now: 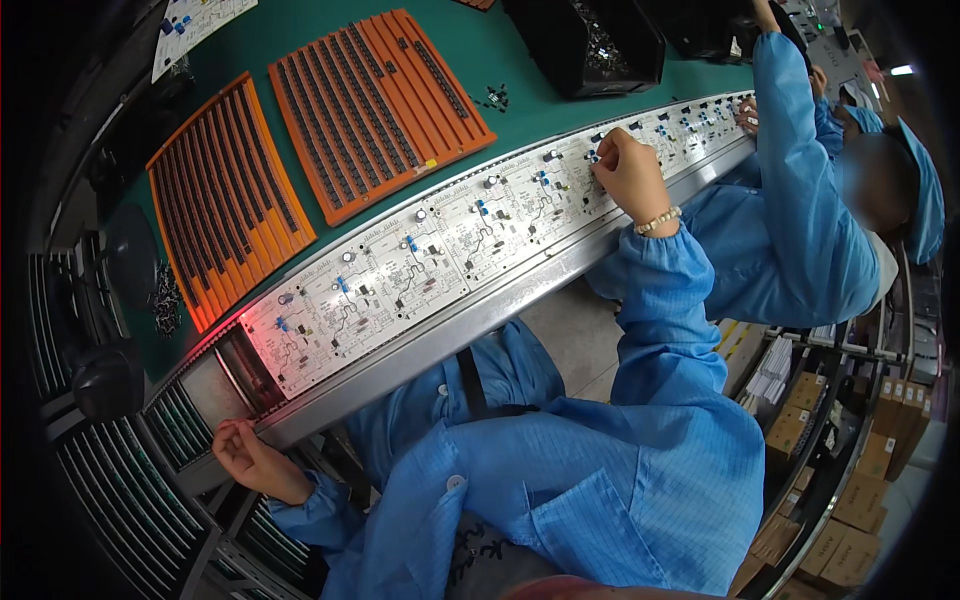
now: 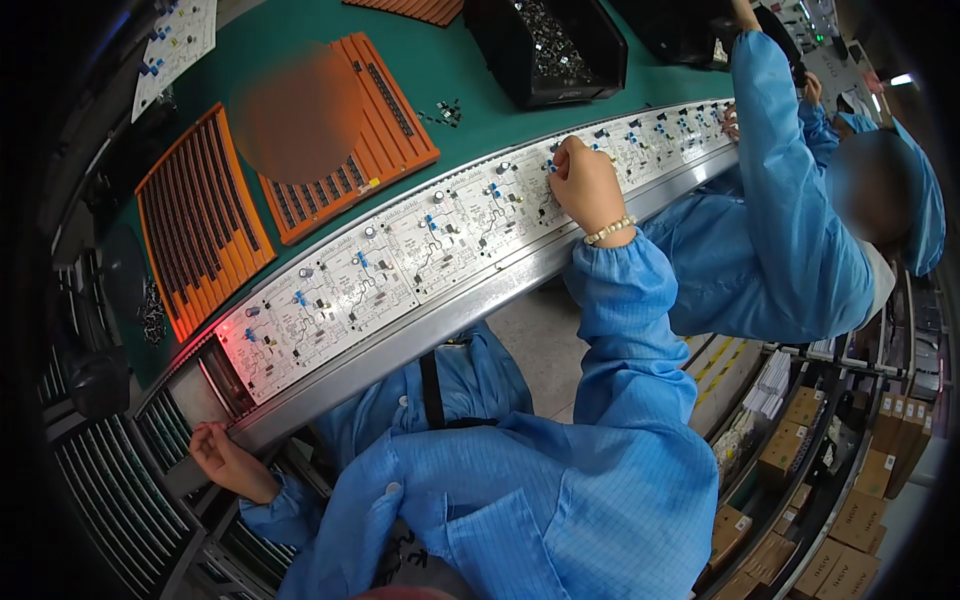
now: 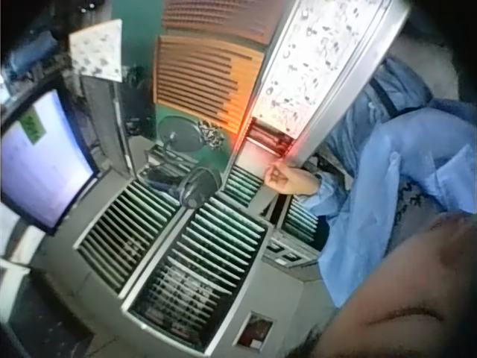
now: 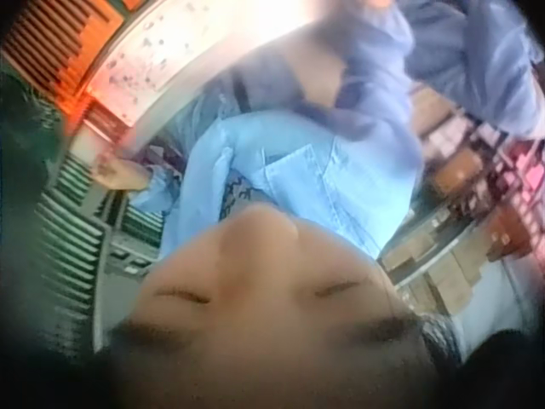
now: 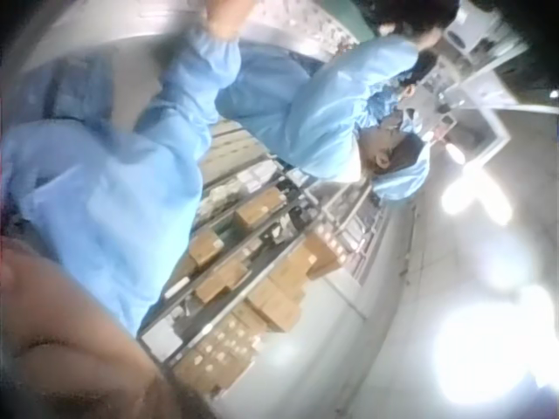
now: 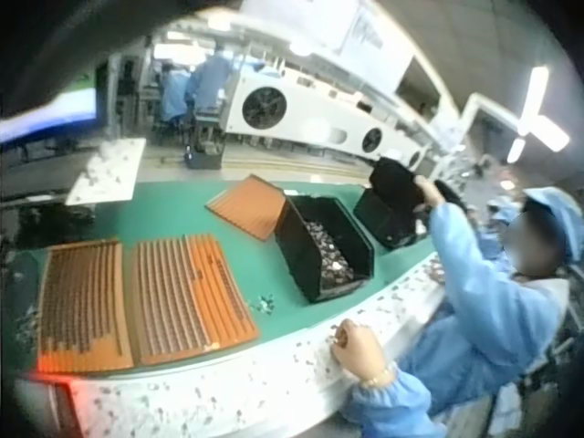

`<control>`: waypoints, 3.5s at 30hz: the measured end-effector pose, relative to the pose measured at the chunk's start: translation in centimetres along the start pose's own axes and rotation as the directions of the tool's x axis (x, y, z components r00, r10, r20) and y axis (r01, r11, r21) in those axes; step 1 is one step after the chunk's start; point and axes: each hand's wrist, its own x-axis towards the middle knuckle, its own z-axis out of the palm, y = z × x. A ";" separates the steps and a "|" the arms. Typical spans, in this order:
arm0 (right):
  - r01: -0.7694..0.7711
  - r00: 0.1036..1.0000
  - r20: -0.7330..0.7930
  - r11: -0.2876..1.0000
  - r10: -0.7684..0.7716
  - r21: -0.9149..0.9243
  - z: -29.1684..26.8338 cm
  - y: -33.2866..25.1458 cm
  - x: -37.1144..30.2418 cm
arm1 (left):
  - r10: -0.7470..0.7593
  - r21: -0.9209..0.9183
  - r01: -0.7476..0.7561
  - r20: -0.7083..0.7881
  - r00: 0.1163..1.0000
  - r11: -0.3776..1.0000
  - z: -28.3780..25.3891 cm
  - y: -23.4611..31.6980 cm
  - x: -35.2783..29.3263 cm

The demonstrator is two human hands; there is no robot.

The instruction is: Assembling electronic components onto a printed circuit board at a manual assembly station.

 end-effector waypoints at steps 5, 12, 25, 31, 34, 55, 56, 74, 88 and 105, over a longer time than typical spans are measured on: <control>0.010 1.000 0.026 0.989 -0.006 -0.145 -1.3 -1.9 0.7 | 0.016 0.000 -0.016 0.006 1.000 1.000 -0.3 -0.4 0.3; 0.374 0.920 -0.114 0.927 -0.375 -0.038 1.1 -6.5 4.7 | 0.051 -0.010 -0.051 0.013 0.999 0.999 -0.9 -1.2 0.4; 0.503 0.860 -0.050 0.861 -0.508 -0.079 3.5 -8.4 6.4 | 0.040 -0.064 -0.038 0.036 0.999 0.997 -1.7 -1.7 0.4; 0.131 0.989 0.019 0.921 -0.148 0.367 1.8 -6.9 4.0 | 0.050 -0.051 -0.049 0.029 0.998 0.997 -1.7 -1.9 0.6; 0.027 0.987 0.130 0.897 -0.093 0.442 1.6 -6.4 2.7 | 0.051 -0.051 -0.050 0.023 0.998 0.997 -1.6 -1.7 0.5; 0.200 0.938 0.269 0.976 -0.217 0.087 0.8 -5.8 -2.6 | -0.308 -0.845 -0.117 -0.314 0.898 0.522 -36.7 -27.9 -10.5; 0.173 0.939 0.282 0.979 -0.196 0.105 0.9 -5.8 -2.1 | -0.363 -0.972 -0.153 -0.210 0.908 0.179 -40.4 -30.2 -12.3; 0.360 0.873 0.424 0.906 -0.243 -0.223 1.2 -8.7 0.1 | -0.544 -0.032 -0.543 0.018 0.839 -0.839 -39.4 -40.4 -17.6; 0.389 0.875 0.438 0.837 -0.205 -0.385 1.7 -9.5 0.0 | -0.649 0.718 -0.519 0.123 0.751 -0.464 -37.3 -45.7 -17.7; 0.346 0.926 0.301 0.835 -0.230 -0.427 1.7 -3.2 2.1 | -0.635 0.776 -0.591 0.347 0.690 -0.218 -41.3 -42.4 -19.4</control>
